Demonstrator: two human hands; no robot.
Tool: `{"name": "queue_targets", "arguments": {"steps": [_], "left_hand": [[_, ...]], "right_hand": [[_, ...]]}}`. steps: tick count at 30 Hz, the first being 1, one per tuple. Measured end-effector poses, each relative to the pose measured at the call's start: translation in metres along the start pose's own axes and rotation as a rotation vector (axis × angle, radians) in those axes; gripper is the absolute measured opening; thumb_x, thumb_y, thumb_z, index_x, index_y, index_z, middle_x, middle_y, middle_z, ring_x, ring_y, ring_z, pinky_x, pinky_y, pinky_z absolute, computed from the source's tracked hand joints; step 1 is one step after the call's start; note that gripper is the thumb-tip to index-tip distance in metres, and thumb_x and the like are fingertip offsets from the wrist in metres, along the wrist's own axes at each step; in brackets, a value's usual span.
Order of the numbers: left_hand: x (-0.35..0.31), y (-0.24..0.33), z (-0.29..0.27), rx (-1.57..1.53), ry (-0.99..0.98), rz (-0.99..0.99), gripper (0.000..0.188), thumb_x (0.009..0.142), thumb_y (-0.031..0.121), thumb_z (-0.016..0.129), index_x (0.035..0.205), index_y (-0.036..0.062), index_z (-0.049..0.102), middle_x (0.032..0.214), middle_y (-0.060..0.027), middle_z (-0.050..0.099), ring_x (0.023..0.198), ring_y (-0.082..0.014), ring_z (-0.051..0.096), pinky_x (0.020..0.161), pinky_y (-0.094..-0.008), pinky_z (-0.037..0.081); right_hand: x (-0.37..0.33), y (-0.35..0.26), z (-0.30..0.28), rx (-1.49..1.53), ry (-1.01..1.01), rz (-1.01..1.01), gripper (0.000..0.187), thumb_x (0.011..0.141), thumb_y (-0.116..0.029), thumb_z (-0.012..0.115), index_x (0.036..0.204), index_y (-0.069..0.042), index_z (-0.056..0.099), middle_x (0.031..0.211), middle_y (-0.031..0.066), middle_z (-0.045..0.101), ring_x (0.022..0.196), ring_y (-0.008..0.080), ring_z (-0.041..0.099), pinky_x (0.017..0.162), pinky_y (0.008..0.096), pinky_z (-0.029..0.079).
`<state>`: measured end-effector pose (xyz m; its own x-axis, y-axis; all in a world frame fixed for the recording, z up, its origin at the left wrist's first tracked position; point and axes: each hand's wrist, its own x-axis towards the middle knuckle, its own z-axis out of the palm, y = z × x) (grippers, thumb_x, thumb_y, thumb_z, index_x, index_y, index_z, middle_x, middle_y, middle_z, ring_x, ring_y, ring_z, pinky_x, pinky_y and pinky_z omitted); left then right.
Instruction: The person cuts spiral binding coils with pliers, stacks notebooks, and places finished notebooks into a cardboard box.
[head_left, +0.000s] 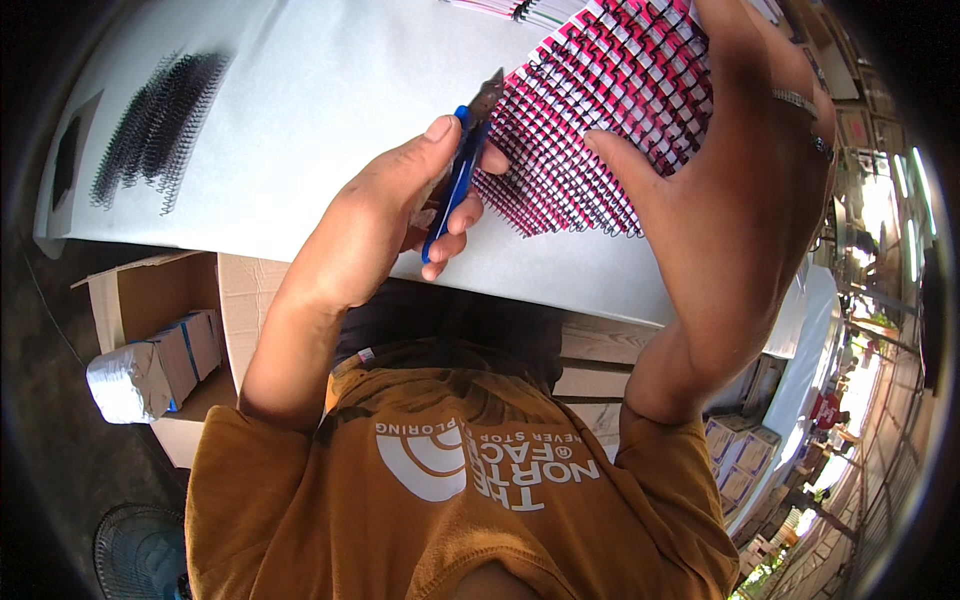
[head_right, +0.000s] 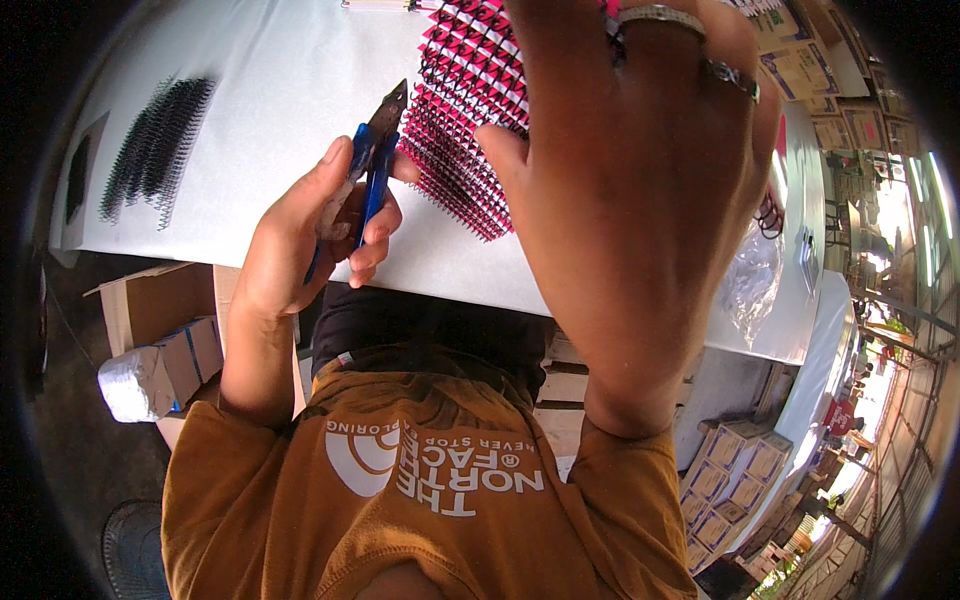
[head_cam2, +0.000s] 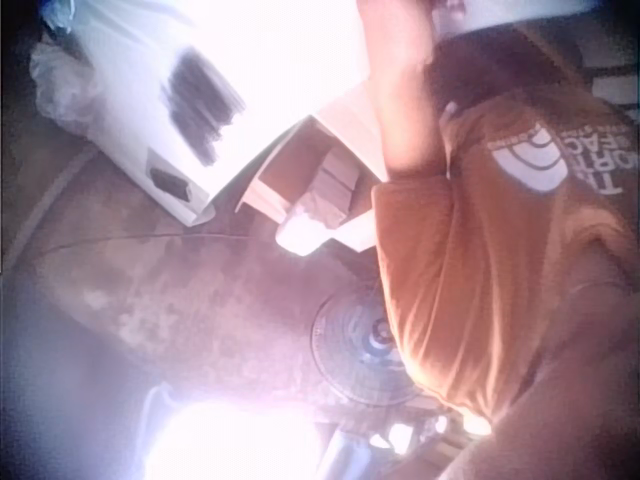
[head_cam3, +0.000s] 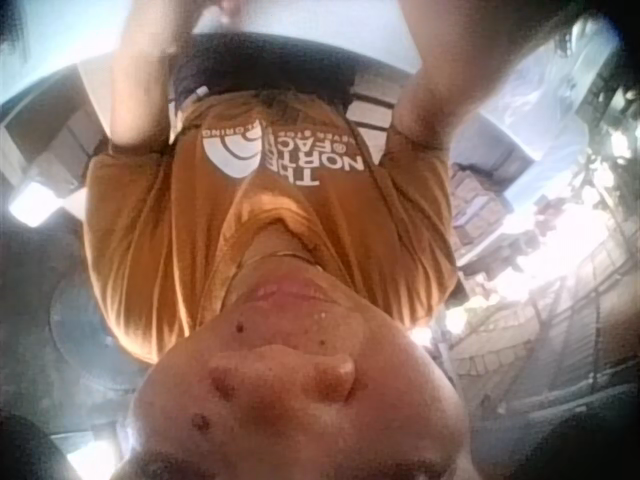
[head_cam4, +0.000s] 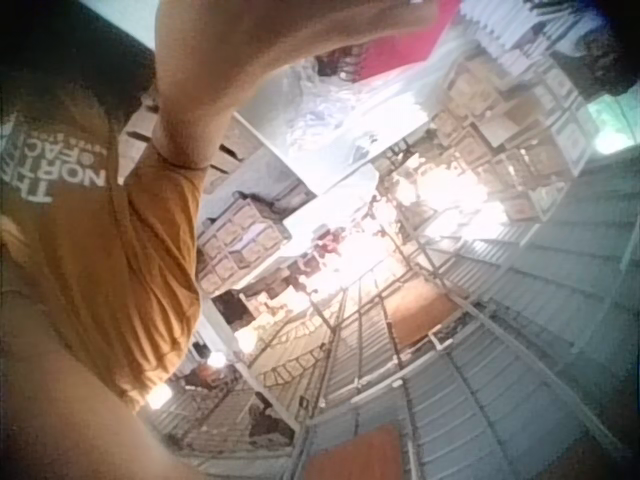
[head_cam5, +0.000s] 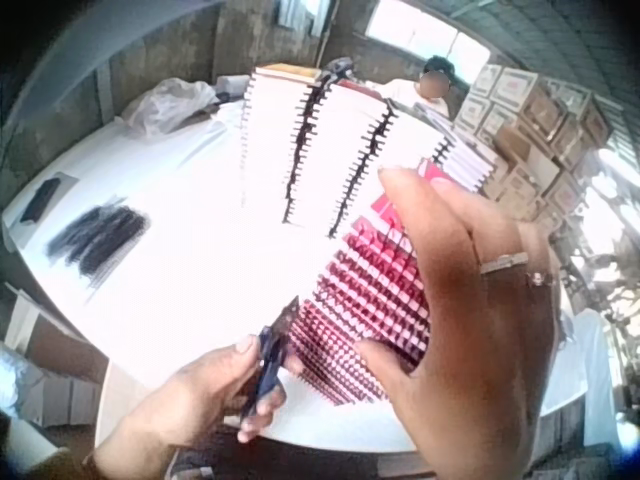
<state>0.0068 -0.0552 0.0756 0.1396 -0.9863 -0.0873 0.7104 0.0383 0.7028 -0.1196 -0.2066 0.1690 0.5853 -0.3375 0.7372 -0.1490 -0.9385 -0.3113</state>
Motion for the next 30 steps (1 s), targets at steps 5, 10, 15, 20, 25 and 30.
{"name": "queue_targets", "arguments": {"steps": [5, 10, 15, 20, 25, 30], "left_hand": [[-0.002, 0.007, 0.024, -0.193, 0.219, -0.061, 0.064, 0.096, 0.049, 0.021, 0.115, -0.0081, 0.045, 0.079, -0.0172, 0.058, 0.058, -0.0177, 0.063, 0.049, -0.03, 0.056], [-0.002, 0.005, 0.009, 0.276, 0.205, -0.051, 0.06, 0.096, 0.05, 0.024, 0.111, -0.0016, 0.051, 0.067, -0.0038, 0.049, 0.056, -0.0115, 0.052, 0.05, -0.0244, 0.047], [0.0, -0.007, 0.021, 0.534, 0.378, 0.07, 0.062, 0.094, 0.054, 0.026, 0.111, 0.0015, 0.054, 0.073, -0.0063, 0.057, 0.061, -0.014, 0.055, 0.055, -0.0235, 0.044], [-0.001, 0.0, 0.017, -0.187, 0.188, -0.084, 0.065, 0.094, 0.054, 0.021, 0.115, 0.0009, 0.052, 0.078, -0.0125, 0.059, 0.062, -0.0183, 0.059, 0.053, -0.0285, 0.049], [0.005, -0.01, 0.024, 1.192, 0.626, 0.249, 0.045, 0.095, 0.042, 0.042, 0.111, 0.002, 0.055, 0.079, -0.0088, 0.059, 0.078, -0.011, 0.055, 0.069, -0.0226, 0.042], [-0.004, -0.005, 0.011, 0.209, 0.246, -0.05, 0.064, 0.094, 0.054, 0.028, 0.117, -0.0013, 0.05, 0.083, -0.0109, 0.06, 0.082, -0.0228, 0.063, 0.074, -0.033, 0.051]], "right_hand": [[-0.002, 0.005, 0.004, 0.024, 0.008, -0.006, 0.043, 0.077, -0.019, 0.065, 0.115, -0.005, 0.048, 0.104, 0.0158, 0.052, 0.089, 0.0223, 0.053, 0.08, 0.0374, 0.046], [-0.003, 0.002, 0.0, 0.006, 0.024, -0.01, 0.044, 0.078, -0.019, 0.064, 0.116, -0.005, 0.047, 0.105, 0.0161, 0.051, 0.09, 0.0227, 0.053, 0.08, 0.0378, 0.046], [-0.003, 0.005, 0.001, 0.004, 0.036, -0.013, 0.044, 0.078, -0.019, 0.064, 0.116, -0.005, 0.046, 0.106, 0.0163, 0.05, 0.091, 0.0231, 0.052, 0.08, 0.0382, 0.046], [-0.003, 0.011, 0.005, 0.04, 0.046, -0.026, 0.045, 0.078, -0.02, 0.063, 0.117, -0.005, 0.046, 0.107, 0.0166, 0.05, 0.091, 0.0235, 0.052, 0.081, 0.0386, 0.045], [-0.008, 0.006, 0.0, -0.005, 0.057, -0.017, 0.046, 0.079, -0.02, 0.063, 0.118, -0.005, 0.045, 0.108, 0.0168, 0.049, 0.092, 0.0238, 0.052, 0.081, 0.0389, 0.045], [-0.006, 0.018, -0.002, 0.004, 0.072, -0.023, 0.046, 0.079, -0.021, 0.063, 0.118, -0.005, 0.044, 0.108, 0.0171, 0.048, 0.093, 0.0242, 0.051, 0.082, 0.0393, 0.045]]}}
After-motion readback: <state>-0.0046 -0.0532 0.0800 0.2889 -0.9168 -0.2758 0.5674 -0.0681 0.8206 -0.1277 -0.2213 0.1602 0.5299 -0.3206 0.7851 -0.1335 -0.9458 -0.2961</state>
